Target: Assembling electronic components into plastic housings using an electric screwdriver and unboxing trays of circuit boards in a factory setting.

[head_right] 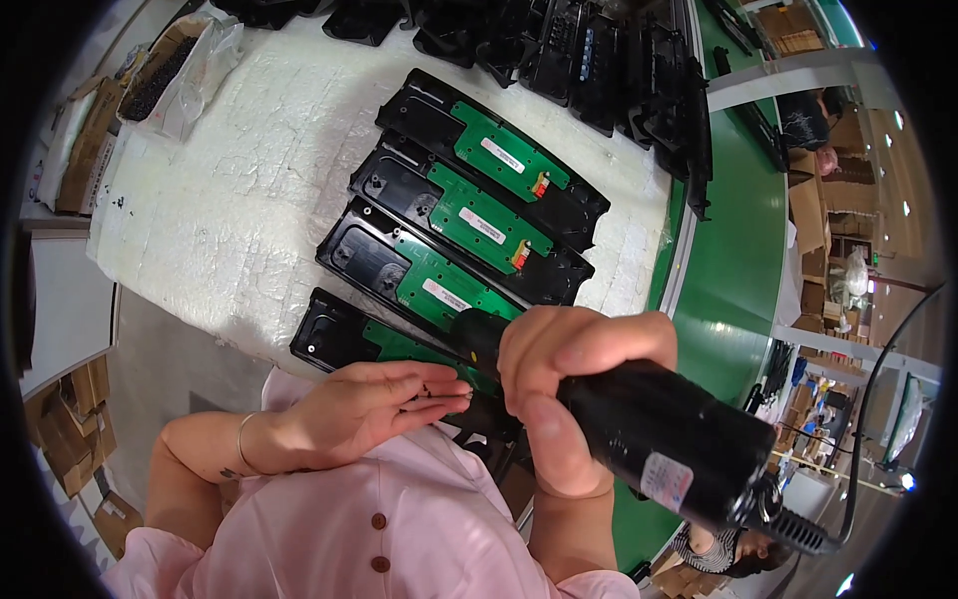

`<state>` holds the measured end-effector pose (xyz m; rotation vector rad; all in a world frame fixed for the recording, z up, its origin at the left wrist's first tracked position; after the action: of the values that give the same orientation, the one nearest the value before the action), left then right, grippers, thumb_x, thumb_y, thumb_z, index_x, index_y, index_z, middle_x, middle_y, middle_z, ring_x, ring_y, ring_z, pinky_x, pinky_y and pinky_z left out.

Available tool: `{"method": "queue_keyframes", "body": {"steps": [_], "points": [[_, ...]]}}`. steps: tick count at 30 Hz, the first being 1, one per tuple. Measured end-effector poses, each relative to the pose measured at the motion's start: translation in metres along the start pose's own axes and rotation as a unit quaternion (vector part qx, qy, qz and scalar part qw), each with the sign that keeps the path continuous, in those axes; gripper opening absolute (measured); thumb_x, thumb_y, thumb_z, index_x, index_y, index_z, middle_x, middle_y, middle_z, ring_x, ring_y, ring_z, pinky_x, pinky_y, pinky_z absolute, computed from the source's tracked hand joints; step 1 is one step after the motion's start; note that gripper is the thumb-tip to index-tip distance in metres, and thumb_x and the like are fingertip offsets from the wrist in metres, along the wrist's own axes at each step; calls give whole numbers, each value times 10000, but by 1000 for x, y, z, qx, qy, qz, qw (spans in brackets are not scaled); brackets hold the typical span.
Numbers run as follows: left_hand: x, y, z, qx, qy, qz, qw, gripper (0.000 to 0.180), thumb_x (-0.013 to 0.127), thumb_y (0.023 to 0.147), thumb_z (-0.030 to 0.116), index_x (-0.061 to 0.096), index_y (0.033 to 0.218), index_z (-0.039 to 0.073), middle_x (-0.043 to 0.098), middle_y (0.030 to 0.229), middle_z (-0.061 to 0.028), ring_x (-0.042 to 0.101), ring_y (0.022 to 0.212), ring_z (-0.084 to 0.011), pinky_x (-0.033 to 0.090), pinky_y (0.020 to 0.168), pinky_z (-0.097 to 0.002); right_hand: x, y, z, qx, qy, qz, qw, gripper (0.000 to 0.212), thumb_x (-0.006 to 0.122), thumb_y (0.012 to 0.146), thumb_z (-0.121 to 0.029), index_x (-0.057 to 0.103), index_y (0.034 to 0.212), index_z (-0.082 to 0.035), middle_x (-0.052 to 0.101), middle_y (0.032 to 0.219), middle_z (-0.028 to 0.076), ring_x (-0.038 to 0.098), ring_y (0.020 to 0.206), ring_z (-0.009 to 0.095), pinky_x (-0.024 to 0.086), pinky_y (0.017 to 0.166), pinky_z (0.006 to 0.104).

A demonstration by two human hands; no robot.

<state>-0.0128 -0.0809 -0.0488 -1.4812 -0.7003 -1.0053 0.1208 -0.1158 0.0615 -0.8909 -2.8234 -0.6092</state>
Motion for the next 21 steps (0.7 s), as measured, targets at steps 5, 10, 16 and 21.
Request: {"method": "queue_keyframes", "body": {"steps": [5,10,16,21], "points": [[6,-4,9,-5,82,-30,996,290,389,902,86,416,1134,-87,498,1111,-182,497,1066,-249,408,919,-299,-2,-1,6,16,11,19,1000,286,594,696,-33,370,870,-64,453,579,46,423,487,152,368,491,268],[8,-4,6,-24,137,-16,990,255,424,896,125,479,1102,-15,557,1039,-159,549,994,-257,450,842,-327,-1,0,9,16,5,-10,1000,274,592,686,-5,385,857,-54,464,588,54,431,492,154,377,489,264],[10,-4,9,-17,120,-22,992,206,435,895,133,500,1032,-7,577,959,-139,576,910,-218,475,779,-294,0,3,13,29,7,-45,999,262,583,688,19,392,856,-44,480,607,65,449,510,159,388,489,267],[8,-3,12,20,92,-25,995,193,471,882,135,510,1003,-11,580,912,-110,582,847,-179,479,773,-277,3,1,13,32,-8,-38,999,266,598,684,10,398,850,-46,479,601,65,457,515,158,395,498,270]]}}
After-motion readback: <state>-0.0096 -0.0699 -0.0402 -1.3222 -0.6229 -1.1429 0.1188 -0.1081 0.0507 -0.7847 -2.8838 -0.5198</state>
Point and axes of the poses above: each hand's wrist, its own y-axis towards the middle knuckle, its own x-axis out of the palm, z = x × y, the point moved 4 cm from there along y, towards the middle knuckle
